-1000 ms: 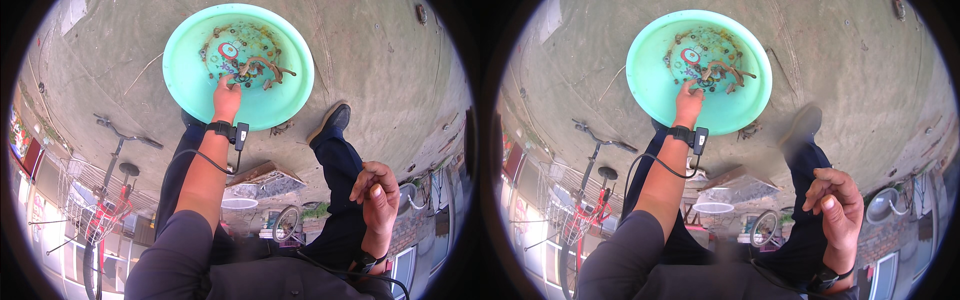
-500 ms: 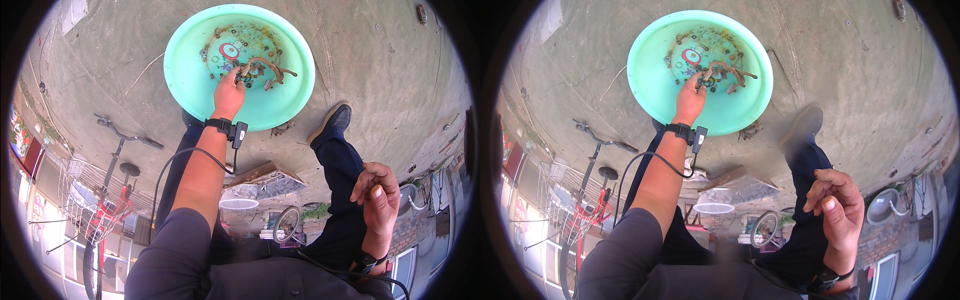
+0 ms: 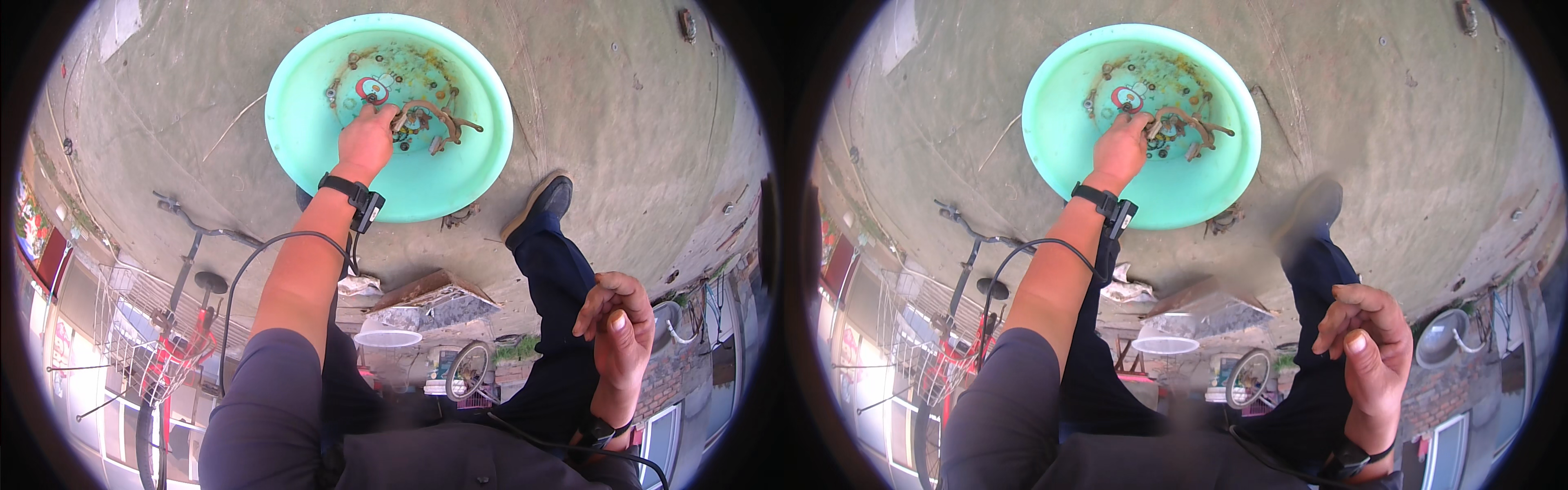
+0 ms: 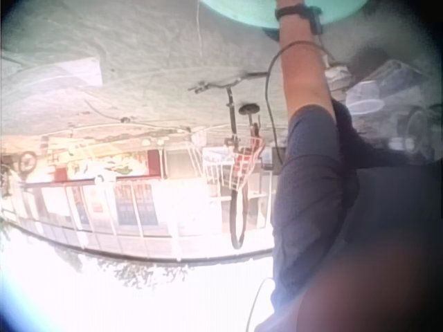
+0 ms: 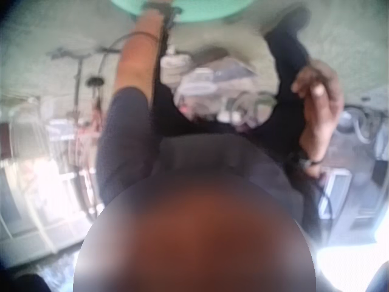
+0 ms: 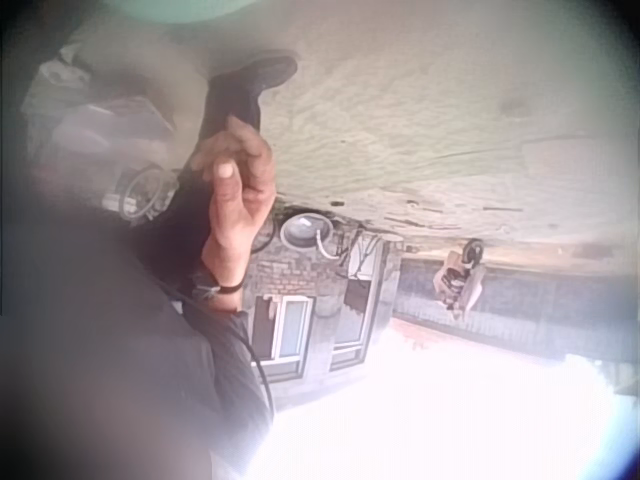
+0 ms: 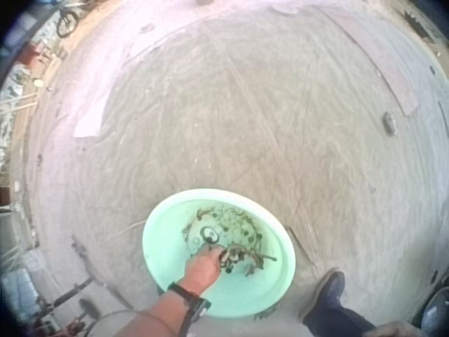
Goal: The person selects small bicycle parts from a white bowl and a green basin, then installs them into the front wheel hub of a red bicycle. They handle washers, bearings, and axle components by hand and fit them into the wheel hub.
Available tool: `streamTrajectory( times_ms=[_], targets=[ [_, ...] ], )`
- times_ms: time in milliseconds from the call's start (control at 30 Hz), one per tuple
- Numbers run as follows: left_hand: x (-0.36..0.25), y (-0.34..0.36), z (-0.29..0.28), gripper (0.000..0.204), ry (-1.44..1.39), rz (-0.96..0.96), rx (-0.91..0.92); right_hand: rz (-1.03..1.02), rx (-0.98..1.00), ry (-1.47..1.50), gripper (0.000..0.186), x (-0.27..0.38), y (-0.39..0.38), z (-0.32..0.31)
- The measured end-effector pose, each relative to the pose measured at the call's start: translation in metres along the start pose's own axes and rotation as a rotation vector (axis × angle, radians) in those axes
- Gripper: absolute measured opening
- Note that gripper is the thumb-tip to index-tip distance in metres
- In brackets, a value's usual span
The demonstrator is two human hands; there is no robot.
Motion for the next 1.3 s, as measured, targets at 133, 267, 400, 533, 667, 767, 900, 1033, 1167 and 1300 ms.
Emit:
streamTrajectory(
  times_ms=[133,267,400,533,667,767,900,1033,1167,1300],
  targets=[
    [-0.007,0.007,-0.002,0.02,0.111,0.074,0.092,-0.014,-0.007,-0.007,0.056,0.002,-0.001,0.0],
    [-0.01,0.011,-0.003,0.022,0.168,0.113,0.144,-0.018,0.02,-0.014,0.059,0.001,0.0,0.003],
    [-0.006,0.013,0.001,0.018,0.201,0.107,0.146,-0.019,0.007,-0.013,0.058,0.003,0.001,0.005],
    [0.005,0.011,0.002,0.016,0.141,0.073,0.075,-0.023,-0.003,-0.014,0.055,0.004,0.003,0.007],
    [0.018,-0.004,-0.007,0.019,-0.007,-0.034,0.078,-0.005,0.025,-0.024,0.049,-0.002,0.0,0.011],
    [0.017,-0.031,-0.021,0.024,-0.362,-0.199,0.177,0.066,0.068,-0.057,0.043,-0.02,-0.005,0.018],
    [-0.043,-0.1,-0.039,0.03,-1.093,-0.421,0.398,0.106,0.118,-0.062,0.035,-0.046,-0.005,0.039],
    [-0.14,-0.195,-0.098,0.03,-1.533,-0.358,0.58,0.07,0.164,-0.221,0.04,-0.035,-0.04,0.081],
    [-0.208,-0.282,-0.17,0.023,-1.798,-0.297,0.661,-0.197,0.262,-0.421,0.04,0.039,-0.106,0.13],
    [-0.247,-0.343,-0.243,0.02,-1.944,-0.221,0.679,-0.363,0.336,-0.332,0.032,0.112,-0.177,0.168]
  ],
)
Point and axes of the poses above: each hand's wrist, its own y-axis towards the middle knuckle, its own z-axis out of the palm, x = y × z, the point moved 10 cm from there along y, towards the middle knuckle, and after that the axes turned 7 degrees about x, right-handed, at the moved point
